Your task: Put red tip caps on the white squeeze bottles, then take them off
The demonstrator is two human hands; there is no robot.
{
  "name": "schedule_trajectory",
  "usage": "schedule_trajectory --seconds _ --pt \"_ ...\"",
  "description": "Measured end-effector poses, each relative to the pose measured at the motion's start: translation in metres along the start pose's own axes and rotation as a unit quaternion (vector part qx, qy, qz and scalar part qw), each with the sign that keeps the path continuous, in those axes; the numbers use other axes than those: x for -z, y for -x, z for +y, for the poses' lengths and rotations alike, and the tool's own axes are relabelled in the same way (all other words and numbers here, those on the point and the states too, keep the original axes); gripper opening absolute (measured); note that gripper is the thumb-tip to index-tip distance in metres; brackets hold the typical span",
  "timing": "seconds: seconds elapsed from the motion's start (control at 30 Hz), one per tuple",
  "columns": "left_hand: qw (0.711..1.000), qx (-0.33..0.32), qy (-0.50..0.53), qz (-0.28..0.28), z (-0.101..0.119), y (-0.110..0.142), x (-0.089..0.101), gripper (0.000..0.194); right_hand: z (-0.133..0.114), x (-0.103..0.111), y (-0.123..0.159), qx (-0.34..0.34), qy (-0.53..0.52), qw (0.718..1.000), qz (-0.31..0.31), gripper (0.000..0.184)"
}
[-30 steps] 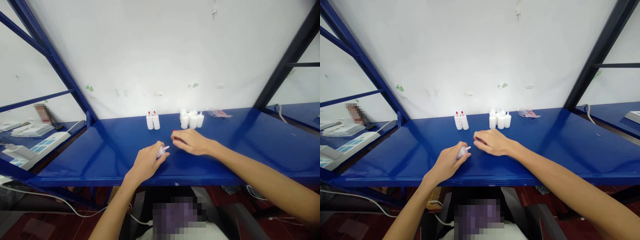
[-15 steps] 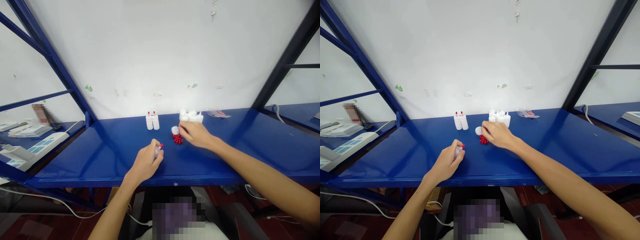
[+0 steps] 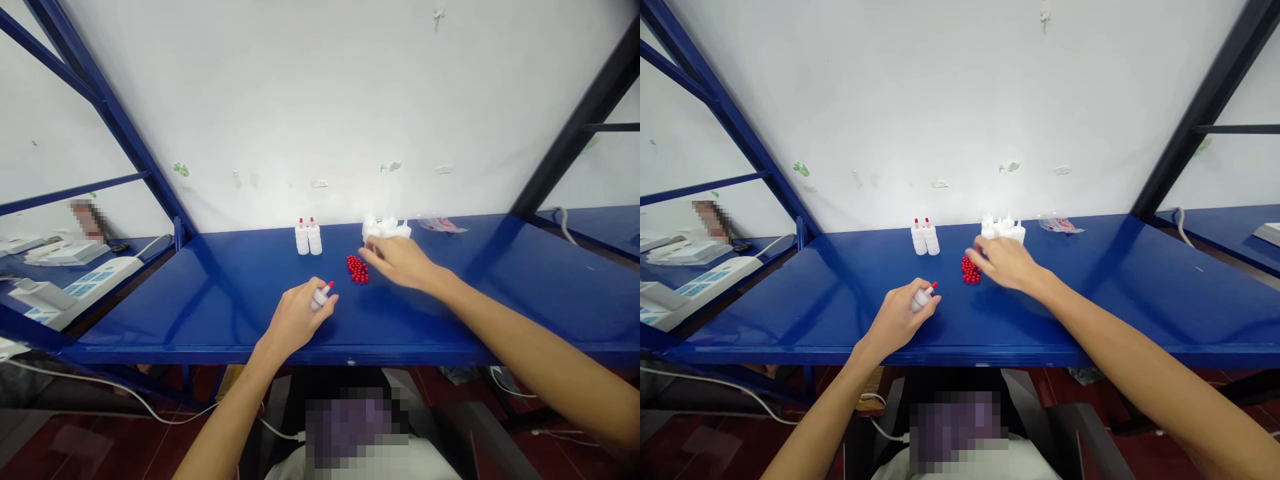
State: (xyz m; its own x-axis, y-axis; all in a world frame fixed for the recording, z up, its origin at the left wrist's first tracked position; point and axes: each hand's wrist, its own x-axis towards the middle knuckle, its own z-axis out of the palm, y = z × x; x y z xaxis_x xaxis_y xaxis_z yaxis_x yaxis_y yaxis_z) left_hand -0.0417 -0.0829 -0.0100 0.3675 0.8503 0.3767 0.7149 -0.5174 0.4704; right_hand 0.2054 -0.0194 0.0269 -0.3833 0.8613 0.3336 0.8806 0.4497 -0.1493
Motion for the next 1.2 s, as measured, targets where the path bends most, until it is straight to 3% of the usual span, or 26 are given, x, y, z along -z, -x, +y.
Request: schedule_trajectory --seconds 0.07,0.13,0.27,0.37,0.47,0.6,0.7,0.87,1.2 --pt "1.000 -0.023 -0.008 -0.017 0.000 0.000 0.000 0.021 -0.020 -0.002 0.007 0.138 -0.093 0.985 -0.044 0.035" --pt "0.998 -0.049 -0.009 -0.037 0.000 0.000 0.000 0.019 -0.036 -0.009 0.013 0.220 -0.143 0.962 -0.071 0.032" --pt "0.995 -0.084 -0.011 -0.056 -0.001 0.001 0.000 0.017 -0.046 -0.021 0.019 0.271 -0.172 0.944 -0.070 0.029" --pt "0.992 -0.105 -0.030 -0.058 -0.001 0.002 0.001 0.021 -0.041 -0.018 0.016 0.253 -0.200 0.945 -0.059 0.035" --pt "0.994 -0.098 -0.018 -0.045 -0.001 0.002 0.001 0.029 -0.026 -0.005 0.009 0.190 -0.215 0.957 -0.041 0.041" --pt "0.997 -0.068 0.018 -0.045 0.001 0.001 0.002 0.028 0.000 0.006 0.001 0.108 -0.058 0.991 -0.055 0.034" --pt "0.997 -0.056 0.019 -0.051 0.002 0.000 0.002 0.025 0.014 0.005 0.000 0.070 0.051 0.989 -0.123 0.028" --pt "0.997 -0.058 0.011 -0.056 0.001 -0.001 0.001 0.022 0.016 -0.002 0.000 0.063 0.082 0.973 -0.205 0.024" --pt "0.997 -0.058 0.004 -0.057 0.001 0.000 0.001 0.023 0.021 -0.003 -0.002 0.068 0.052 0.971 -0.224 0.016"
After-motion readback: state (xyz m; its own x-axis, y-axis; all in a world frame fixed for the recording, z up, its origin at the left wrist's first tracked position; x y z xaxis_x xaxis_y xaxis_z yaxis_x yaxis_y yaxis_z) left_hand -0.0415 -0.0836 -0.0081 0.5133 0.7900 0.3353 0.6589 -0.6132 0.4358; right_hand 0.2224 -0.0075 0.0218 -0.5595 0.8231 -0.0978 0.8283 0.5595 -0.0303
